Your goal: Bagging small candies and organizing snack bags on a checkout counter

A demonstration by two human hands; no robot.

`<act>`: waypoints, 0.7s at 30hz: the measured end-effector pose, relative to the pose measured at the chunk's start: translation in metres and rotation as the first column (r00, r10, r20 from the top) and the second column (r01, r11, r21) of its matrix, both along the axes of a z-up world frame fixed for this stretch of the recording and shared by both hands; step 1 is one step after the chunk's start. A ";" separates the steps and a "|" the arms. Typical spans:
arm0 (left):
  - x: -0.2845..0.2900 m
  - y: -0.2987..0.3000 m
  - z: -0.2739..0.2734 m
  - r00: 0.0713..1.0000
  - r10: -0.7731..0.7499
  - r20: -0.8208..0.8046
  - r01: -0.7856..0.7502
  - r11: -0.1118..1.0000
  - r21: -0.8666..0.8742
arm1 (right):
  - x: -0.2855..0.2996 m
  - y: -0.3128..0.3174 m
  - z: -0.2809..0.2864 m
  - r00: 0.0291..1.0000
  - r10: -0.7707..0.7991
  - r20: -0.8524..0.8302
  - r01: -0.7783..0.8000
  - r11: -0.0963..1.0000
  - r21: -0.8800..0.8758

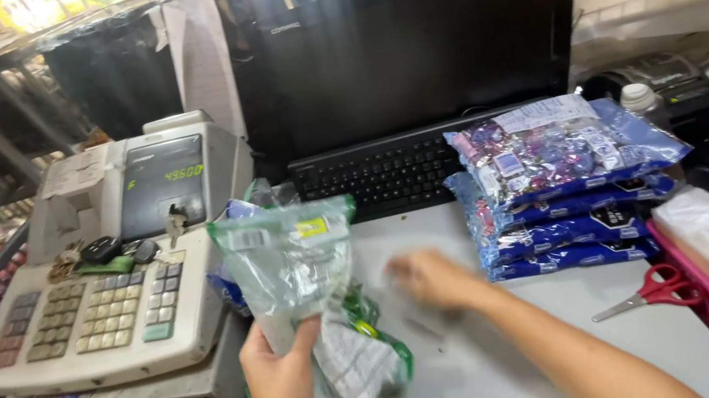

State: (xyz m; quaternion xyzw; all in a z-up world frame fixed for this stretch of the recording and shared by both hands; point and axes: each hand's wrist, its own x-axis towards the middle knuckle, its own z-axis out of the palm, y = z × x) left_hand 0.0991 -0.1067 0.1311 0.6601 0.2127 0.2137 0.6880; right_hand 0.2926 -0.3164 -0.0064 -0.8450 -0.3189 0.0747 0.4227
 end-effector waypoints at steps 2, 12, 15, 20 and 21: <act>-0.006 -0.006 0.022 0.994 0.086 -0.073 -0.078 0.990 0.114 | 0.040 -0.004 -0.019 0.946 -0.201 0.253 0.203 0.979 0.018; 0.143 0.001 -0.018 0.927 0.014 0.376 -0.199 0.866 0.459 | 0.125 -0.008 -0.076 0.777 0.037 0.629 0.124 0.970 -0.211; 0.157 0.005 -0.029 0.985 0.063 0.161 -0.102 0.964 0.246 | 0.014 0.001 -0.001 0.957 -0.034 0.287 0.079 0.986 -0.148; 0.155 -0.014 -0.037 0.993 -0.010 0.118 0.007 1.000 0.022 | -0.100 -0.025 0.010 0.905 0.142 0.401 -0.187 0.980 0.073; 0.157 -0.021 -0.044 0.997 -0.055 0.056 0.051 0.997 0.057 | -0.119 -0.029 0.015 0.945 0.165 0.284 -0.169 0.986 -0.008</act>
